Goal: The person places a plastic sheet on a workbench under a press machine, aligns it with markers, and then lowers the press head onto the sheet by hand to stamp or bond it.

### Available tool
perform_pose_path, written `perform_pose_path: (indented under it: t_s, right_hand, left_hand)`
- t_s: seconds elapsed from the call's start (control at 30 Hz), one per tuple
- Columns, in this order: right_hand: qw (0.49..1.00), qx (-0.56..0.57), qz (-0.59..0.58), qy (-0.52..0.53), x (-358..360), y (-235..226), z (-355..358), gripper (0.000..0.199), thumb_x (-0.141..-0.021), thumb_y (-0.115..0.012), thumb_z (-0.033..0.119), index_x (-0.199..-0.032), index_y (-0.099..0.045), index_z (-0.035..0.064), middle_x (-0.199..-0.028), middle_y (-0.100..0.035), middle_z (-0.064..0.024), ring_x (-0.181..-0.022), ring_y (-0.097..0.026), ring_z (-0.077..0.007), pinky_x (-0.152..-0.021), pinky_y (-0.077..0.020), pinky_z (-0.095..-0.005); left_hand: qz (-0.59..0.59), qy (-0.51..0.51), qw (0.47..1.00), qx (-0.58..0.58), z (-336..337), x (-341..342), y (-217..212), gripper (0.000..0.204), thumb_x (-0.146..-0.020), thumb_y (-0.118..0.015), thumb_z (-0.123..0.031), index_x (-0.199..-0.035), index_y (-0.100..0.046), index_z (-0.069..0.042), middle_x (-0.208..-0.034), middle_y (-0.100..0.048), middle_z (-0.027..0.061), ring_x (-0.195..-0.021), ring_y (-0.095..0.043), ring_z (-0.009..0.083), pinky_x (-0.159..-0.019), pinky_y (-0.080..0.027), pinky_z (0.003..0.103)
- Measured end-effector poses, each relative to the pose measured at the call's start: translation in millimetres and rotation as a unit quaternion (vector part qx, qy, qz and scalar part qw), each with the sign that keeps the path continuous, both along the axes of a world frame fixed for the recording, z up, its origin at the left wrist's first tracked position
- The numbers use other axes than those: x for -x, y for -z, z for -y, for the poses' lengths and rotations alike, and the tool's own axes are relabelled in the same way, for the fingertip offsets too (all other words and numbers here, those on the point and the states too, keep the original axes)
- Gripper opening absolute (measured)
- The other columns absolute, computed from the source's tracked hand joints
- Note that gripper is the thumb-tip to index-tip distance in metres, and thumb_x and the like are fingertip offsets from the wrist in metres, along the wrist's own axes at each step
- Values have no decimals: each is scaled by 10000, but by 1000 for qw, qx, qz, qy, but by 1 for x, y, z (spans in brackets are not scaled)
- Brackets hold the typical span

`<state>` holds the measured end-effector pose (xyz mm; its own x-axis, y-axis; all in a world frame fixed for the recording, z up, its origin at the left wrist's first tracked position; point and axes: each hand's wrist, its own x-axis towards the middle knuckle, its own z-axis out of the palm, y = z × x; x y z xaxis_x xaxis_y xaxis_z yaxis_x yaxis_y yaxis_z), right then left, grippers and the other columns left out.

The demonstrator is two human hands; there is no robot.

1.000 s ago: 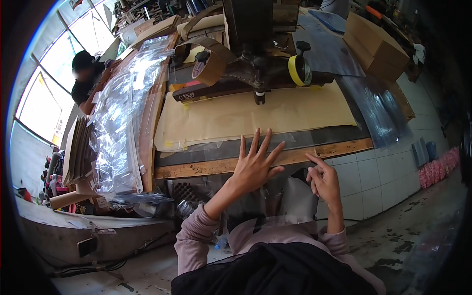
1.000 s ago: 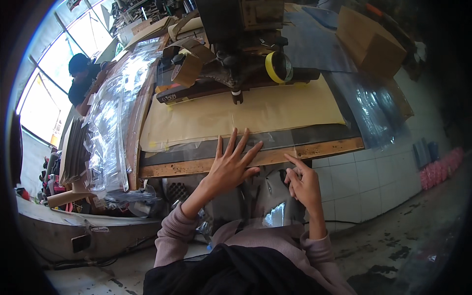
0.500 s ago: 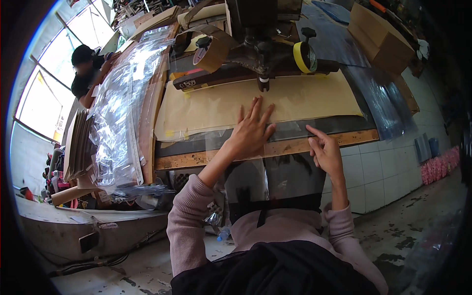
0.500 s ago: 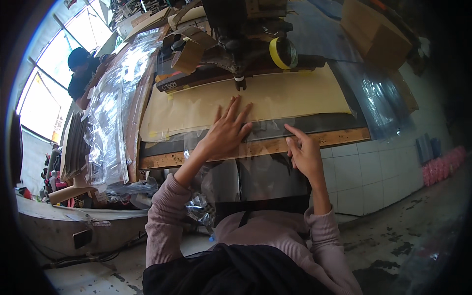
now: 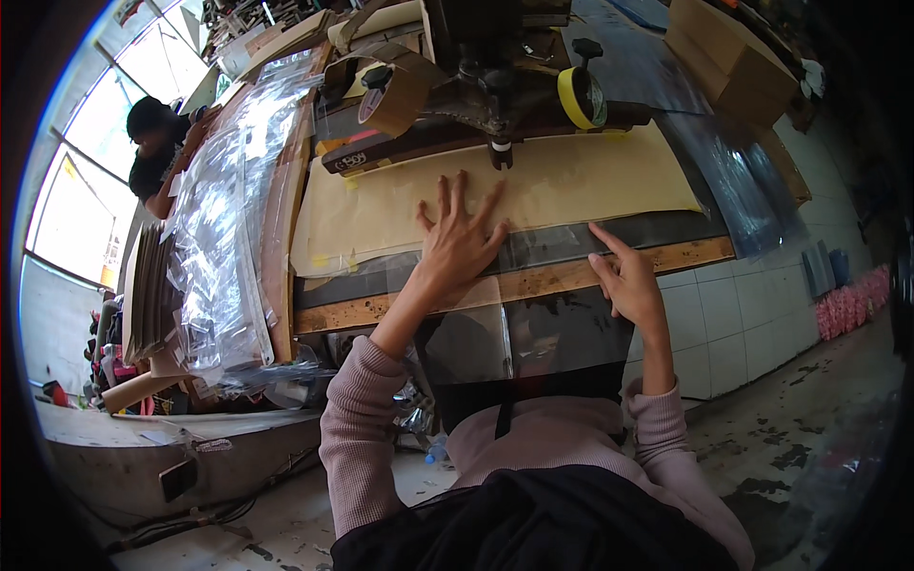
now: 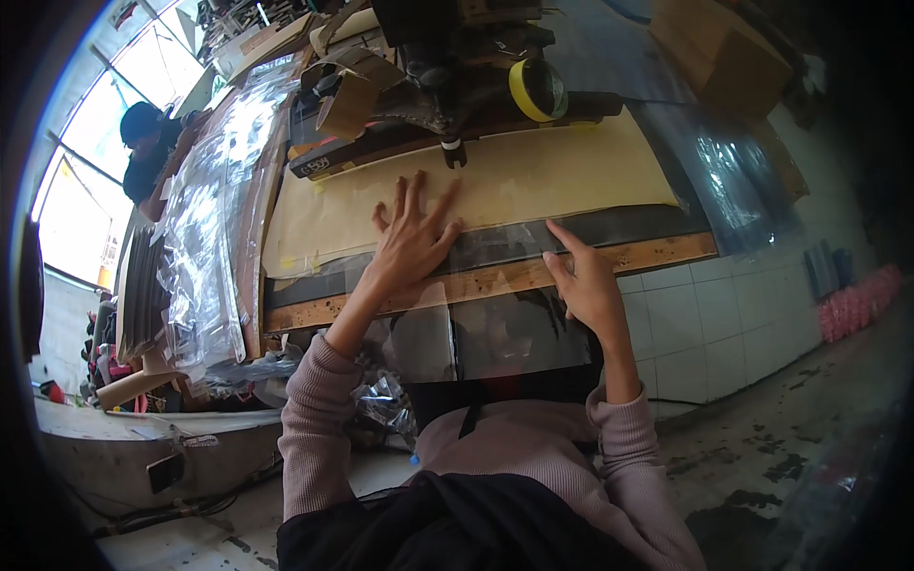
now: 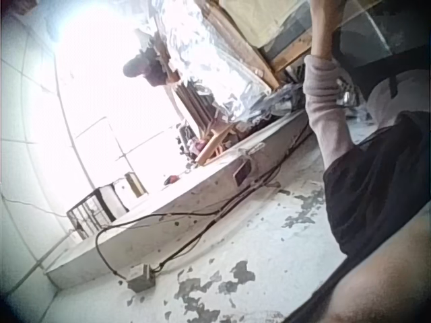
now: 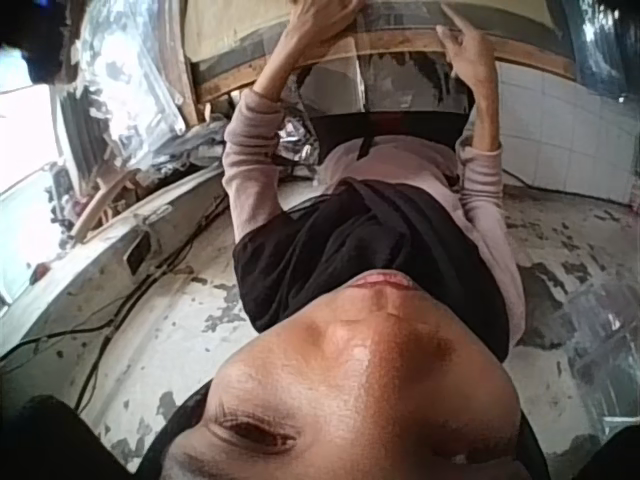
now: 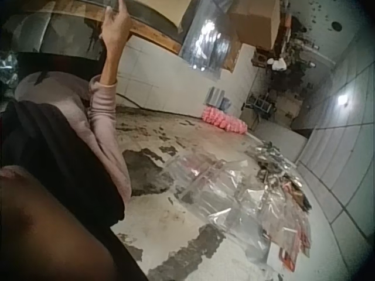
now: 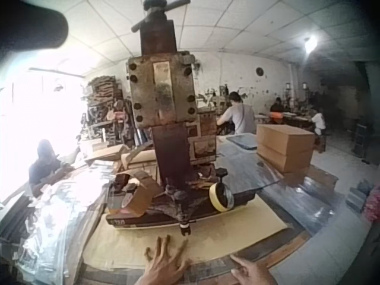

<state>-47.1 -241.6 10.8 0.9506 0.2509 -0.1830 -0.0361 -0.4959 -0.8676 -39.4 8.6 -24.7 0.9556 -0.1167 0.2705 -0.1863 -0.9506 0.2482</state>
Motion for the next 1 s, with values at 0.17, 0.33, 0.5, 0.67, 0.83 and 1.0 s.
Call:
perform_pose_path:
  t_s: [0.17,0.33,0.5,0.67,0.83,1.0]
  right_hand:
    - [1000,18,-4,-3,-2,-3,3,460,-926,-535,177,-1369,-430,109,-481,-459,-33,-344,-443,-100,-358,-420,-286]
    - [1000,19,-7,-1,-7,-3,3,453,-922,-539,160,-1361,-443,108,-485,-446,-15,-369,-418,-81,-341,-404,-274]
    - [999,30,-21,0,-14,-7,5,450,-917,-540,150,-1357,-451,112,-484,-437,-3,-386,-399,-70,-334,-388,-265]
    - [999,40,-18,-4,-16,-11,7,451,-917,-538,148,-1357,-449,103,-491,-441,-7,-387,-391,-70,-328,-380,-261]
    - [998,35,-41,-13,-16,-18,11,464,-925,-538,137,-1374,-427,93,-488,-415,31,-408,-353,-48,-314,-329,-248]
    - [998,50,-37,-15,-24,-20,9,459,-925,-537,157,-1366,-434,82,-483,-423,26,-402,-365,-48,-318,-337,-248]
  left_hand:
    - [-54,-53,997,-20,2,-1,-19,663,-803,-521,-616,-1386,-378,-333,-1460,-236,188,-1310,-65,593,-870,-83,827]
    - [-77,-63,995,-19,3,-2,-24,676,-804,-510,-634,-1394,-362,-340,-1481,-192,185,-1310,-54,597,-862,-71,835]
    - [-67,-66,995,-38,5,-10,-19,676,-805,-506,-639,-1395,-358,-344,-1480,-197,199,-1306,-73,602,-862,-82,836]
    - [-39,-54,997,-31,4,-14,-13,683,-788,-518,-648,-1381,-382,-339,-1460,-236,214,-1283,-106,625,-839,-88,844]
    - [-51,-48,997,-23,8,-13,-18,704,-763,-532,-666,-1370,-404,-334,-1441,-272,229,-1261,-128,647,-814,-88,856]
    - [-58,-52,997,-28,6,-20,-18,728,-749,-529,-687,-1376,-394,-343,-1442,-276,233,-1266,-124,645,-825,-113,850]
